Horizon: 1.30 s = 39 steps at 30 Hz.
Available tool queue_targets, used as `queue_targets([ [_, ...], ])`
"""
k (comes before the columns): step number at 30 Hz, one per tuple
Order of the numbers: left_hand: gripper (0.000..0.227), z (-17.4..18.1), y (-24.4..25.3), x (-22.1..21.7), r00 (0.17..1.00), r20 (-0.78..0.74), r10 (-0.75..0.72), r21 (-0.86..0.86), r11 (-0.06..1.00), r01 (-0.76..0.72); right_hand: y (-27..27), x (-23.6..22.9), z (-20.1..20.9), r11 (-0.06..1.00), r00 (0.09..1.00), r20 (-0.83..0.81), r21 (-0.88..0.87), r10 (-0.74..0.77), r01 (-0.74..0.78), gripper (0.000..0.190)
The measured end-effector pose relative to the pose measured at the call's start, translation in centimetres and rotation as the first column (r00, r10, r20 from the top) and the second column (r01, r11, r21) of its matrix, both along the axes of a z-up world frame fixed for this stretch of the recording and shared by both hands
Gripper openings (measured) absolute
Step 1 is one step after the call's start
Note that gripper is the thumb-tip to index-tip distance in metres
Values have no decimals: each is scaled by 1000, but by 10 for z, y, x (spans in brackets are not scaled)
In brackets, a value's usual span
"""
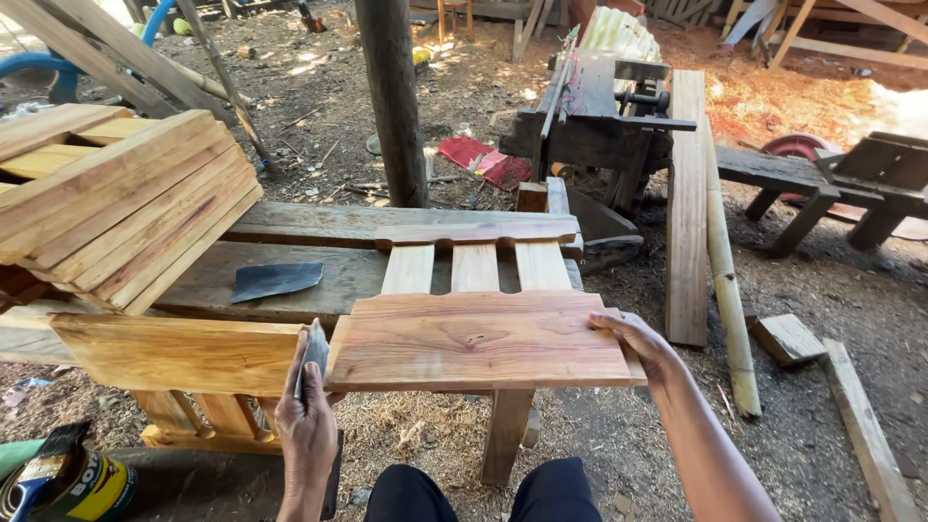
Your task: Manually sanding wooden furniture slats and frames using sandpaper to smooth the surface.
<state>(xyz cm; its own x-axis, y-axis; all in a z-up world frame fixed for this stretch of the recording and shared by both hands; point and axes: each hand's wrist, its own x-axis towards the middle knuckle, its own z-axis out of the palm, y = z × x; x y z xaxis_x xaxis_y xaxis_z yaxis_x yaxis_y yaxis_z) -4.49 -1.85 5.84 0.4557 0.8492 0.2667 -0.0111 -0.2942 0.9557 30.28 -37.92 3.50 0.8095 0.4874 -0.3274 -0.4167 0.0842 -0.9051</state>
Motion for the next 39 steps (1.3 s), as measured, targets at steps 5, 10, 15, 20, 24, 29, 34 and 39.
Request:
queue_targets([
  [5, 46, -17, -1, 6, 993, -108, -52, 65, 996, 59, 13, 47, 7, 860, 968, 141, -498, 206, -111, 75],
  [10, 47, 4, -22, 10, 957, -285, -47, 38, 997, 60, 25, 71, 8, 498, 919, 142, -865, 367, -65, 98],
  [15, 51, 18, -18, 37, 773, -516, 370, 766, 604, 222, 51, 7, 88, 263, 856, 335, -933, 394, 244, 92],
  [20, 60, -1, 33, 135, 854, -482, 195, 783, 533, 321, 98, -98, 106, 246, 522, 306, -952, 796, 183, 84],
  [24, 59, -8, 47, 182, 816, -577, 25, 730, 463, 503, 94, -120, 64, 230, 358, 315, -937, 879, 262, 86],
  [29, 47, 15, 34, 181, 583, -812, 14, 491, 557, 670, 57, -87, 93, 59, 533, 171, -974, 829, 220, 90],
  [34, 52, 0, 44, 188, 633, -774, 5, 534, 543, 648, 86, -99, 105, 53, 522, 113, -990, 846, 127, 88],
  [39, 47, -13, 51, 201, 619, -786, -1, 545, 473, 692, 139, -113, 88, 241, 286, 271, -961, 919, 135, 103],
])
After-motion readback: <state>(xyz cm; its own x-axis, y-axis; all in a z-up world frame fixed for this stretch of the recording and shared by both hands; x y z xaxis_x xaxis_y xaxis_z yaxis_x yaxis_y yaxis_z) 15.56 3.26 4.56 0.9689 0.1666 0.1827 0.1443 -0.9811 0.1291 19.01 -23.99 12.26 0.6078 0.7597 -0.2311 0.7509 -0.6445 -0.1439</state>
